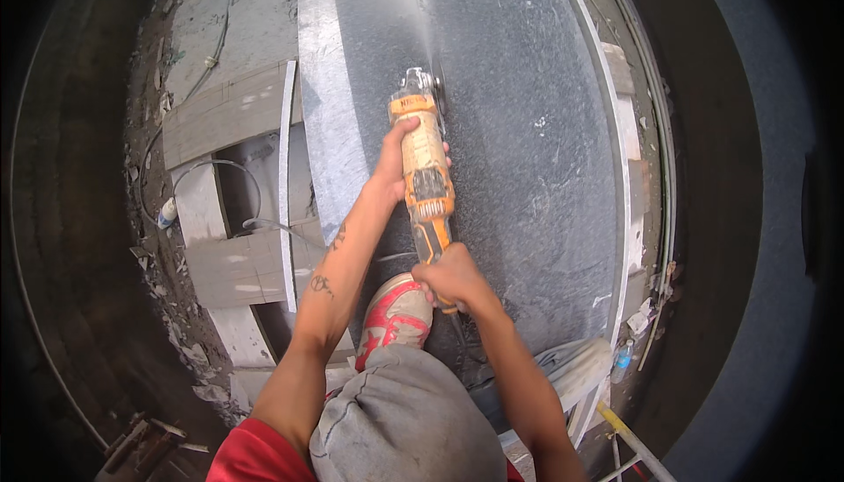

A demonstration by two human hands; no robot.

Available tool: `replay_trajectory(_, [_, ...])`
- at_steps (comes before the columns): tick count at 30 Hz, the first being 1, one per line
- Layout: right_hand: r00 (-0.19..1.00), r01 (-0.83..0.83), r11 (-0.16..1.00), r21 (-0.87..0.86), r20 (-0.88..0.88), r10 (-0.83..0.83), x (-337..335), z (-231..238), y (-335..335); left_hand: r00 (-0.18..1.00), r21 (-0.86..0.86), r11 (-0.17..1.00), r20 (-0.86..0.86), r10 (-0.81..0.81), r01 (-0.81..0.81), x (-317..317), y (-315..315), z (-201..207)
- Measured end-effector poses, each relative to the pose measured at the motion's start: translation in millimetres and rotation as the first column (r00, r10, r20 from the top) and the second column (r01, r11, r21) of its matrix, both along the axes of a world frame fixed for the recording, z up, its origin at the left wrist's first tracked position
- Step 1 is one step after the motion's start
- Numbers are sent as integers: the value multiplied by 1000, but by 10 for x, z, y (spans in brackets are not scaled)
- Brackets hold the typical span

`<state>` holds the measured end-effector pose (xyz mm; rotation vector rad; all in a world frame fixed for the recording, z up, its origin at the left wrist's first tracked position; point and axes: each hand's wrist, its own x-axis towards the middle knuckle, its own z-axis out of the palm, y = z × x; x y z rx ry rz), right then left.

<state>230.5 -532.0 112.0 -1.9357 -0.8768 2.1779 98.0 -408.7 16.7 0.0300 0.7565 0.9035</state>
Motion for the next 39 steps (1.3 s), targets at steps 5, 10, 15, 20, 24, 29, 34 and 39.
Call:
replay_trajectory(5, [999, -44, 999, -3, 16, 45, -12, 53, 150, 1000, -8, 1000, 16, -4, 4, -26, 111, -73])
replay_trajectory(10, [998, -31, 999, -36, 58, 33, 25, 80, -144, 999, -54, 998, 26, -18, 19, 41, -193, 29])
replay_trajectory(15, [996, -46, 999, 5, 75, 46, 60, 45, -412, 1000, -66, 997, 17, -25, 26, 77, -416, 70])
replay_trajectory(20, [993, -57, 997, 50, 106, 51, 82, 8, -567, 999, -91, 995, 23, -39, 41, 88, -515, 67])
replay_trajectory(24, [998, -33, 999, -33, 52, 35, 64, 155, -501, 999, -95, 995, 23, -41, 43, 72, -553, 59])
replay_trajectory(29, [997, -35, 998, -59, 69, 39, 80, 179, -530, 999, -89, 995, 16, -46, 47, 97, -582, 86])
replay_trajectory(34, [996, -57, 995, -79, 63, 62, 91, 187, -555, 999, -79, 996, 19, -48, 49, 105, -614, 81])
replay_trajectory(39, [995, -49, 996, -70, 84, 55, 90, 244, -597, 998, -95, 994, -11, -59, 57, 123, -668, 107])
